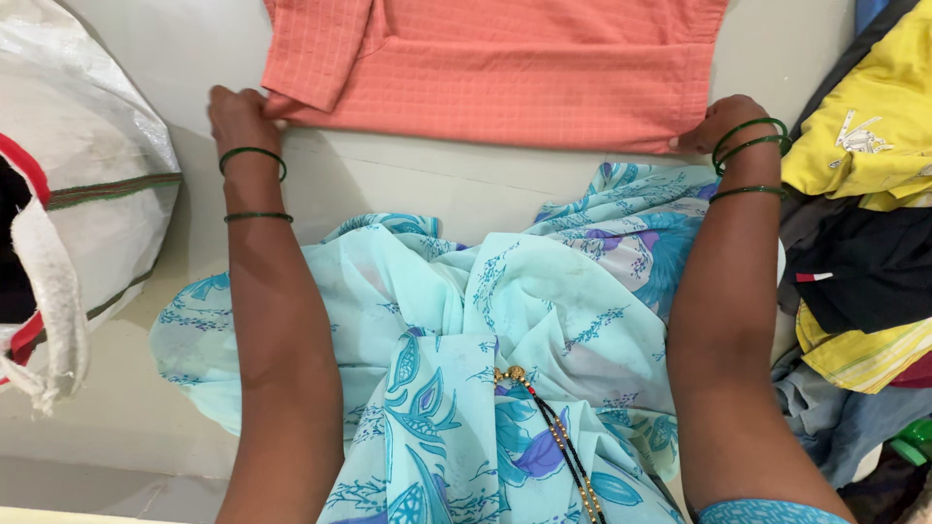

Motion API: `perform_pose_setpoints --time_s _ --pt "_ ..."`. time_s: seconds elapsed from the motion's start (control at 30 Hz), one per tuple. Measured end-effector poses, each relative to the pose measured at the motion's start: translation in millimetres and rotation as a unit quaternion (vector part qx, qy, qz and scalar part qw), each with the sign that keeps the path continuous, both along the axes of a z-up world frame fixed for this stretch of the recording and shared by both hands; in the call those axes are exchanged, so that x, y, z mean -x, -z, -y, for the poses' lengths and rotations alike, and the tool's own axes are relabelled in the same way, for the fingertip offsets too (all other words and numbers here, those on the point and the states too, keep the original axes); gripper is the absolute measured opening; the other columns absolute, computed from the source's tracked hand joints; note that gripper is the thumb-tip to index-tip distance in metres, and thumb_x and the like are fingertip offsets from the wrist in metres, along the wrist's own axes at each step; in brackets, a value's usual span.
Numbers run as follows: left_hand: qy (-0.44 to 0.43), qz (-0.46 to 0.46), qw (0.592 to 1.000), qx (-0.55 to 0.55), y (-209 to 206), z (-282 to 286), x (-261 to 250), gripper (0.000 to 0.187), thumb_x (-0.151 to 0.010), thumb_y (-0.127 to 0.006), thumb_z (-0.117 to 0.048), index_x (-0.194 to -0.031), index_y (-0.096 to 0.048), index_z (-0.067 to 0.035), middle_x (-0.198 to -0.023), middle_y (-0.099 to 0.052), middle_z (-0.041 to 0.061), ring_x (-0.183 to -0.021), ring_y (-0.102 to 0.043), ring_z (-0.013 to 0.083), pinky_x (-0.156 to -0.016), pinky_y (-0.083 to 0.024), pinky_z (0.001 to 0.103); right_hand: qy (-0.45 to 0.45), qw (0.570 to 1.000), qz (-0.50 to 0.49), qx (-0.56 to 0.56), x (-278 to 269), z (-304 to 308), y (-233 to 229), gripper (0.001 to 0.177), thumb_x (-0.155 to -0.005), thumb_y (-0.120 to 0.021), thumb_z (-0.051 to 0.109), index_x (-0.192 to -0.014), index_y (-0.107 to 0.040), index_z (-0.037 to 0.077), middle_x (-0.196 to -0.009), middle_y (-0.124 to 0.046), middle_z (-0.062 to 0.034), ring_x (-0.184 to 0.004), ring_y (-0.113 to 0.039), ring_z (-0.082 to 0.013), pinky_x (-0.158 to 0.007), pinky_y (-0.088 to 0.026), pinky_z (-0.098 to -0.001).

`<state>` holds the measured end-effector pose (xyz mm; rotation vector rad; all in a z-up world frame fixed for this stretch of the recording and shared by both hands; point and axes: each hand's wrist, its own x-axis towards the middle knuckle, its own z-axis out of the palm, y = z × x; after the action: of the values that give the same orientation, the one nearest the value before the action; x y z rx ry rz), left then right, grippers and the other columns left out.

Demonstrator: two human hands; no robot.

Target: The person folds a shirt by laying it flat on the floor, smoothing the fabric, and folding the sleeves and bottom section inward.

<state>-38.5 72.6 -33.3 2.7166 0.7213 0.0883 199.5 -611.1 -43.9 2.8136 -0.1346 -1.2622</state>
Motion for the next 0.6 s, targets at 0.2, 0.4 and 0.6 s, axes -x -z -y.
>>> perform_pose_setpoints --time_s 0.2,0.4,0.6 --pt "-0.032 -0.05 0.998 -0.006 -5.1 -5.2 1.7 0.027 -0.072 -0.088 0.002 -0.096 -0.075 0.001 -0.113 -0.058 0.022 -0.1 -0.063 0.0399 -0.081 -0.058 0.042 0.039 0.999 0.031 0.021 6.2 -7.9 -3.2 0.089 -0.06 -0.099 0.048 -0.126 -0.068 -0.003 -0.124 -0.069 -0.0233 -0.114 -0.067 -0.0403 -0.095 -0.054 -0.0481" --pt "-0.035 -0.272 0.96 0.056 -25.1 -4.9 -2.3 0.035 -0.076 -0.092 -0.021 -0.103 -0.076 -0.005 -0.117 -0.061 0.02 -0.104 -0.065 0.0389 -0.089 -0.056 0.048 0.062 0.995 0.016 0.073 12.3 -36.0 -31.4 0.115 -0.063 -0.098 0.046 -0.145 -0.043 -0.013 -0.135 -0.063 -0.0311 -0.123 -0.063 -0.0422 -0.102 -0.051 -0.0482" --pt "-0.033 -0.093 0.99 0.098 -79.1 32.8 49.5 0.053 -0.073 -0.092 -0.022 -0.116 -0.068 0.0 -0.119 -0.058 0.021 -0.098 -0.064 0.039 -0.08 -0.055 0.046 -0.018 0.949 0.315 -0.019 46.0 -82.1 -92.6 0.119 -0.06 -0.103 0.038 -0.144 -0.031 -0.003 -0.13 -0.051 -0.0294 -0.115 -0.056 -0.0465 -0.087 -0.049 -0.0567"
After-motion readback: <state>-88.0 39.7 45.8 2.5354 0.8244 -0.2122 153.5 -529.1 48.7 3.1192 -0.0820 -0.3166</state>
